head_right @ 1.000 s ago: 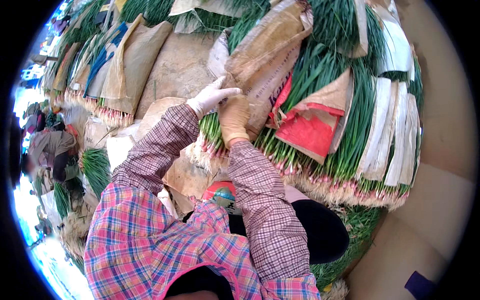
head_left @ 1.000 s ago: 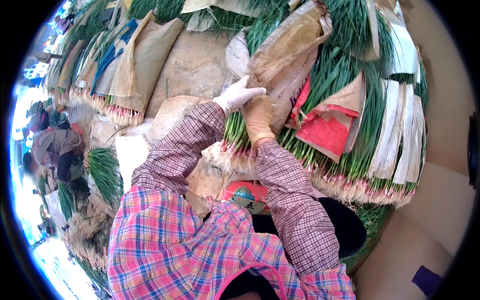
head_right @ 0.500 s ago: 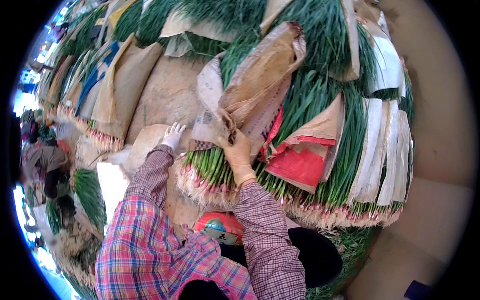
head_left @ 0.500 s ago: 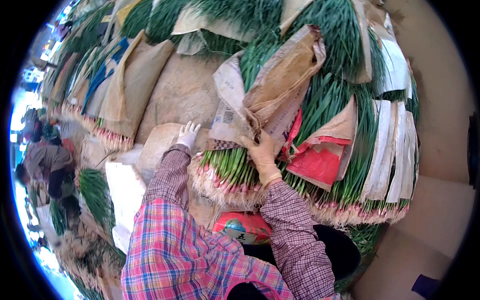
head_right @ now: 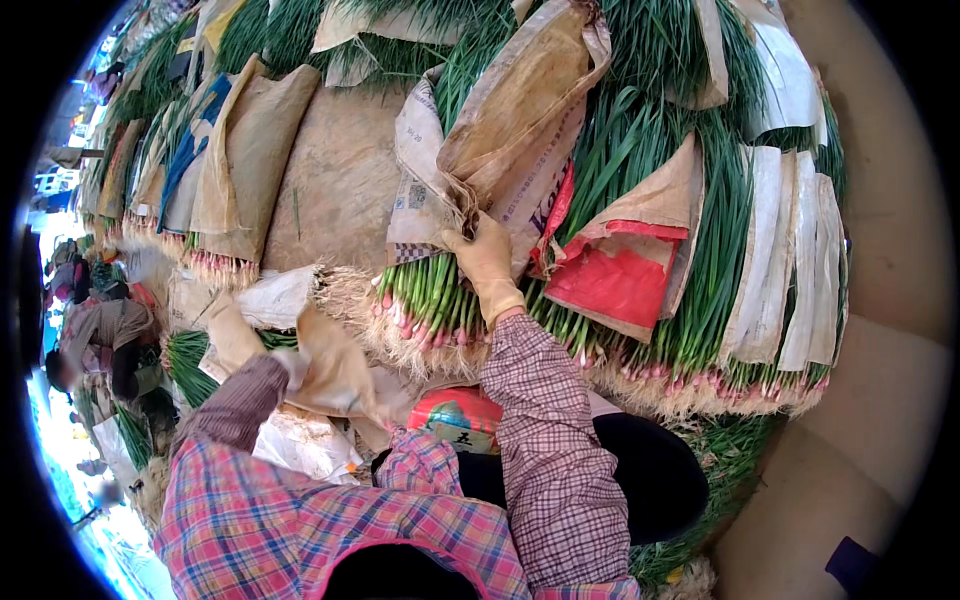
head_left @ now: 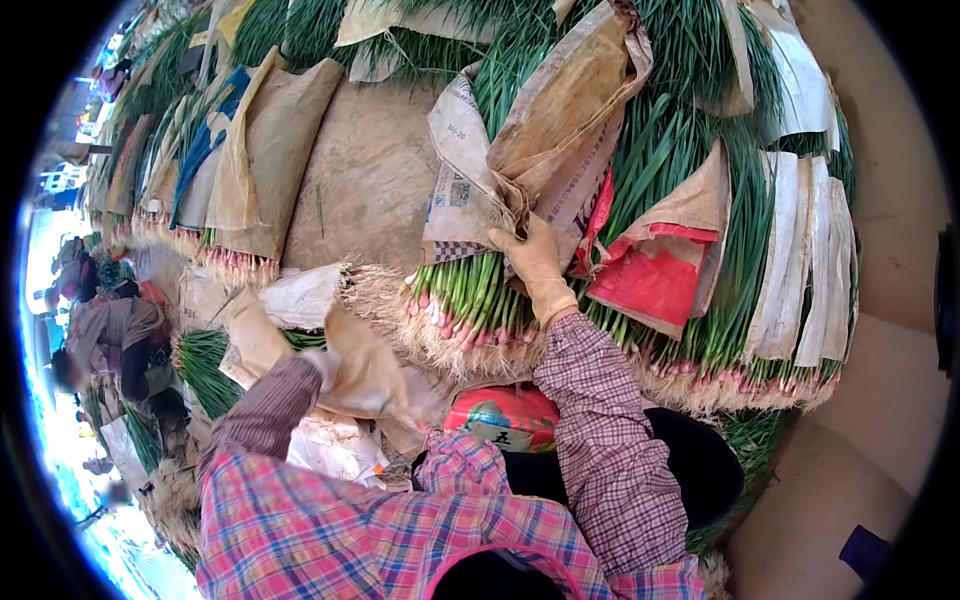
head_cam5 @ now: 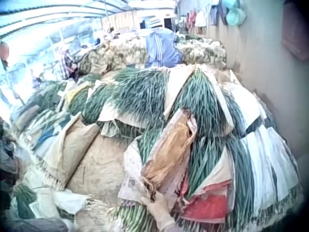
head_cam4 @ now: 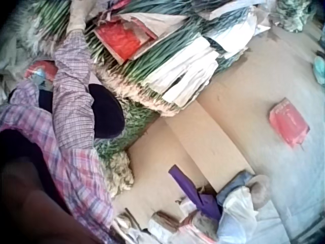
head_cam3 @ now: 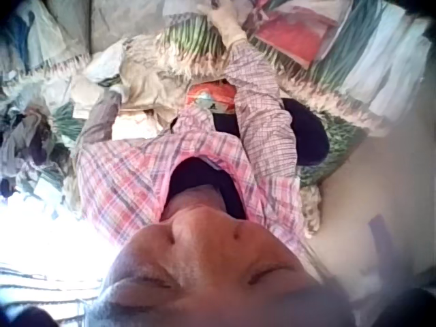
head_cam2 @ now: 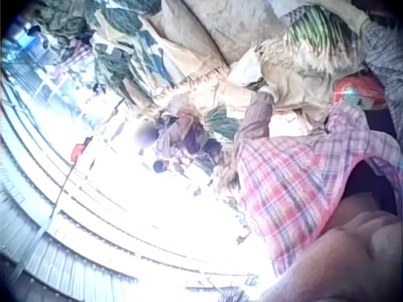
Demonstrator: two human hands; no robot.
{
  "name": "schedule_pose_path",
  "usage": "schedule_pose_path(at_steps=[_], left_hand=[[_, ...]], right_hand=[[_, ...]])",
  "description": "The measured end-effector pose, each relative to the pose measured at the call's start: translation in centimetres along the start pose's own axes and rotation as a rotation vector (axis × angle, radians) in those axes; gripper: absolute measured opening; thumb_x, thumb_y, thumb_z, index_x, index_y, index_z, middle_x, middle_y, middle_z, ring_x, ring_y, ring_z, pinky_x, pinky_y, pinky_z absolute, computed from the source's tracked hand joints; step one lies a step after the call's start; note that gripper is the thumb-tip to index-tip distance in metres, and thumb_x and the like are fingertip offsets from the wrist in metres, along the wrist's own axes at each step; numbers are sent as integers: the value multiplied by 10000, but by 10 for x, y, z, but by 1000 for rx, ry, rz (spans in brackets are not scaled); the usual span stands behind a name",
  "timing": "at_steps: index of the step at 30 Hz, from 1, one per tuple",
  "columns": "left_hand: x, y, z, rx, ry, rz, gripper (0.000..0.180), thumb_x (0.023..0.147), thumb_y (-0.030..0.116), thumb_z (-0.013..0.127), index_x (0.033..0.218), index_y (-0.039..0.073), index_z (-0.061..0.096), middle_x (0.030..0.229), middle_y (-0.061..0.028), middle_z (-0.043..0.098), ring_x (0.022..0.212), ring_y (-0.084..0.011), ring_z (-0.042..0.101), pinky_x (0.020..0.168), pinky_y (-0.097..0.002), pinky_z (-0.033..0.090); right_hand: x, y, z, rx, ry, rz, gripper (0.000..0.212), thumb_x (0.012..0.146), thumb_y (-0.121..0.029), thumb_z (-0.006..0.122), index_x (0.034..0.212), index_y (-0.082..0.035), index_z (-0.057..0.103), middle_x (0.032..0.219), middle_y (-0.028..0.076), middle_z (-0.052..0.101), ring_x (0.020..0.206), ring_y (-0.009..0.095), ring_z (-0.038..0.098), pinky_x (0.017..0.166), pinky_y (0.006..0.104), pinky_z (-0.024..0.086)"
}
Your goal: The person handles bunches of scallions by hand, trimming roots and outer layers, and arranges them on top of large sacks in an agricultural facility.
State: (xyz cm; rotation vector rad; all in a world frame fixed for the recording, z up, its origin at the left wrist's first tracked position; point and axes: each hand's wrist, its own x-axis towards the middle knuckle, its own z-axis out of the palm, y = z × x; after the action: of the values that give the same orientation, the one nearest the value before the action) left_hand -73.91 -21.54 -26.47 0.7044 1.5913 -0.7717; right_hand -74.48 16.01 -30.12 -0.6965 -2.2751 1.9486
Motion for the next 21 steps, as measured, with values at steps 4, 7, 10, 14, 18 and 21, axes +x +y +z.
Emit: schedule_pose_path(at_steps=[4,7,10,14,18,21], left_hand=[[-61,-15,-27,-672,75,20,423,820,305,534,1106,-5,565,1011,-184,625,899,-297,623,746,-390,496],[-27,-27,-104,-507,775,-102,599,807,341,587,1269,12,393,1159,-236,519,1049,-366,520,900,-389,417],[78,-15,-152,-1349,1256,369,595,868,406,506,1283,3,363,1275,-184,450,1192,-288,426,958,-369,360],[131,52,-179,-1881,883,612,712,896,550,350,1382,43,238,1392,-111,322,1279,-209,305,1048,-319,252],[110,60,-166,-2226,296,523,640,912,547,304,1328,67,378,1269,-70,492,1176,-196,448,993,-308,340],[100,58,-194,-2251,523,521,546,934,421,317,1347,64,320,1296,-85,449,1189,-218,425,996,-334,341]], right_hand=[[-2,-4,10,-115,29,-120,332,697,-185,675,970,-8,608,860,165,651,804,289,627,721,348,474],[-3,-12,12,-120,63,-145,361,695,-223,669,983,-18,598,853,184,640,820,323,617,731,365,475],[-12,-23,25,-163,33,-162,363,689,-228,675,973,-14,600,847,188,639,816,320,618,725,371,476],[-34,-50,19,-333,48,-211,359,697,-212,669,987,-8,612,814,192,640,772,317,623,720,372,475],[-36,-41,32,-389,22,-24,288,700,-208,643,899,-2,615,775,202,622,752,349,610,686,407,476],[-17,-30,48,-262,72,51,273,700,-185,644,892,6,616,787,198,631,769,343,615,712,397,472]])
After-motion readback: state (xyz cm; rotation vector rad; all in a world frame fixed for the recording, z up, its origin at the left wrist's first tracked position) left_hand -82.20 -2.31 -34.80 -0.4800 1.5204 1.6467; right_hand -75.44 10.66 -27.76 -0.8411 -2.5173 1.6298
